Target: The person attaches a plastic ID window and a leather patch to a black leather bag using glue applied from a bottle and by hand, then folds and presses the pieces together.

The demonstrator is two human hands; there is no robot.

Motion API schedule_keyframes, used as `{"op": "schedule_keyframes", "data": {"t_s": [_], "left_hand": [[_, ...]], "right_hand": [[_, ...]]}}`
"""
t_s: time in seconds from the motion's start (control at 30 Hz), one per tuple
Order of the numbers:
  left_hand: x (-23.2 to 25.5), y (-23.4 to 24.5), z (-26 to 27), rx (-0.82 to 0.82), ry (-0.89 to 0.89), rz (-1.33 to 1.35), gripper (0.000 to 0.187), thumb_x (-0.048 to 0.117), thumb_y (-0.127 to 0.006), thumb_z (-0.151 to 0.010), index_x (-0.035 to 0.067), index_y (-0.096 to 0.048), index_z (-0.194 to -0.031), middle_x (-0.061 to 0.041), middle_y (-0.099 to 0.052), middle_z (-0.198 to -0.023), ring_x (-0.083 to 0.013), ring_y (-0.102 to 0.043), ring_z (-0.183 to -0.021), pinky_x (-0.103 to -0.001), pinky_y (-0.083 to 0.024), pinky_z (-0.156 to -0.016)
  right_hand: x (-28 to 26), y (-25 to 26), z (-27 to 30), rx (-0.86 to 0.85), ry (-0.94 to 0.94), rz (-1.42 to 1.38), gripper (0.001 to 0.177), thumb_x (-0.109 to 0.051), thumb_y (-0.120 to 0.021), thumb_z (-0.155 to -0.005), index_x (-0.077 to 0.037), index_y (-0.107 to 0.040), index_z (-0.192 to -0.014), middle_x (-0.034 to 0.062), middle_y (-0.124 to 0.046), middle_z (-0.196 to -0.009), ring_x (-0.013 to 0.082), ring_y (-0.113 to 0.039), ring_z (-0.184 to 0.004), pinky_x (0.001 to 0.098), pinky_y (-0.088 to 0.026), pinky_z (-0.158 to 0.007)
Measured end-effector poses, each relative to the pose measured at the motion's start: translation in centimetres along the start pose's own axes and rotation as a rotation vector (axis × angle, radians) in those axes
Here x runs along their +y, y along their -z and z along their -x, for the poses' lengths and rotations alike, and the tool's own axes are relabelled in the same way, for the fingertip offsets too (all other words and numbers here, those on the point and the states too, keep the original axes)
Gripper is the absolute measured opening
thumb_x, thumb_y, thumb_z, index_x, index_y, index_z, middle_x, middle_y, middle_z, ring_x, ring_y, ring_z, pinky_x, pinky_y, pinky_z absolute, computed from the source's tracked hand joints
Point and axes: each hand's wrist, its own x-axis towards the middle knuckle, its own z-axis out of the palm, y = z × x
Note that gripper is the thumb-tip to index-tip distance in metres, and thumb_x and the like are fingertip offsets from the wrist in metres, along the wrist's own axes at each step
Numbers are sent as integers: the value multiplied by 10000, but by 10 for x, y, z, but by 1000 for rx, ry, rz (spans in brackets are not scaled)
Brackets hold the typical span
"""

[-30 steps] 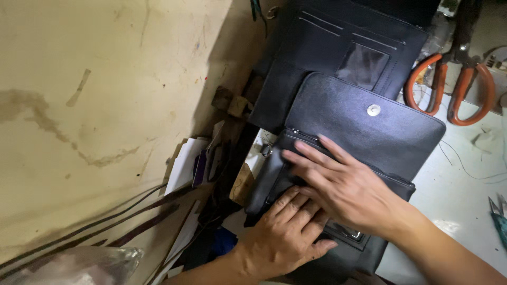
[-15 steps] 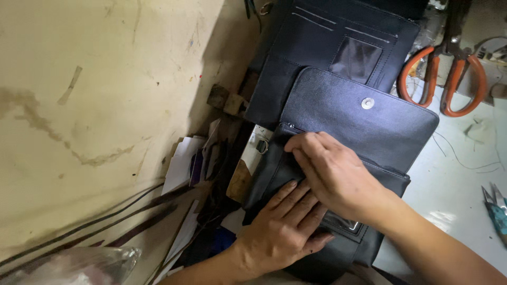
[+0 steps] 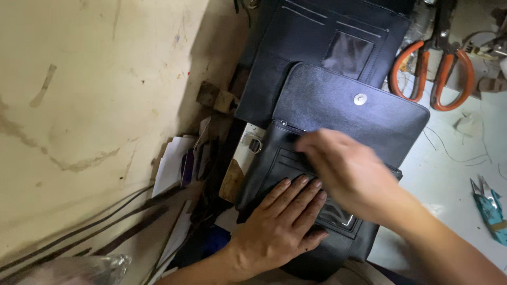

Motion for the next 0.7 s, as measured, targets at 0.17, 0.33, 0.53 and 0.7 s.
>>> {"op": "schedule_keyframes", "data": {"t_s": [0.17, 0.33, 0.53, 0.7], "left_hand": [[-1, 2, -1, 18, 15, -5, 541, 418, -564, -1070, -1, -641, -1404, -209, -637, -1438, -345, -573, -1372, -461, -390, -1199], [-1, 4, -1, 28, 33, 28, 520, 410, -580, -1061, -2, -662, -1368, -196, -603, -1475, -336, -558, -1391, -462, -411, -1185], [-1, -4, 1, 36, -2, -5, 511, 412, -543, -1079, -8, -669, -1341, -203, -639, -1417, -347, -563, -1369, -458, -385, -1188], [1, 1, -2, 52, 15, -13, 517, 413, -490, -1093, 10, -660, -1369, -183, -643, -1422, -332, -579, -1354, -447, -402, -1178]], "right_hand": [[22, -12, 17, -65, 29, 81, 163, -132, -435, -1012, -71, -570, -1082, 101, -618, -853, 316, -589, -763, 427, -483, -722], [51, 21, 65, -215, -262, 337, 145, -281, -446, -1035, -175, -543, -1032, 41, -656, -795, 274, -659, -738, 403, -526, -672], [-5, -4, -6, -3, 41, -88, 206, -179, -414, -1076, -53, -576, -1079, 106, -651, -951, 274, -647, -864, 379, -517, -797], [31, -4, 33, -64, 132, 18, 165, -97, -371, -1046, -43, -520, -1001, 99, -528, -825, 309, -493, -695, 425, -422, -686]]}}
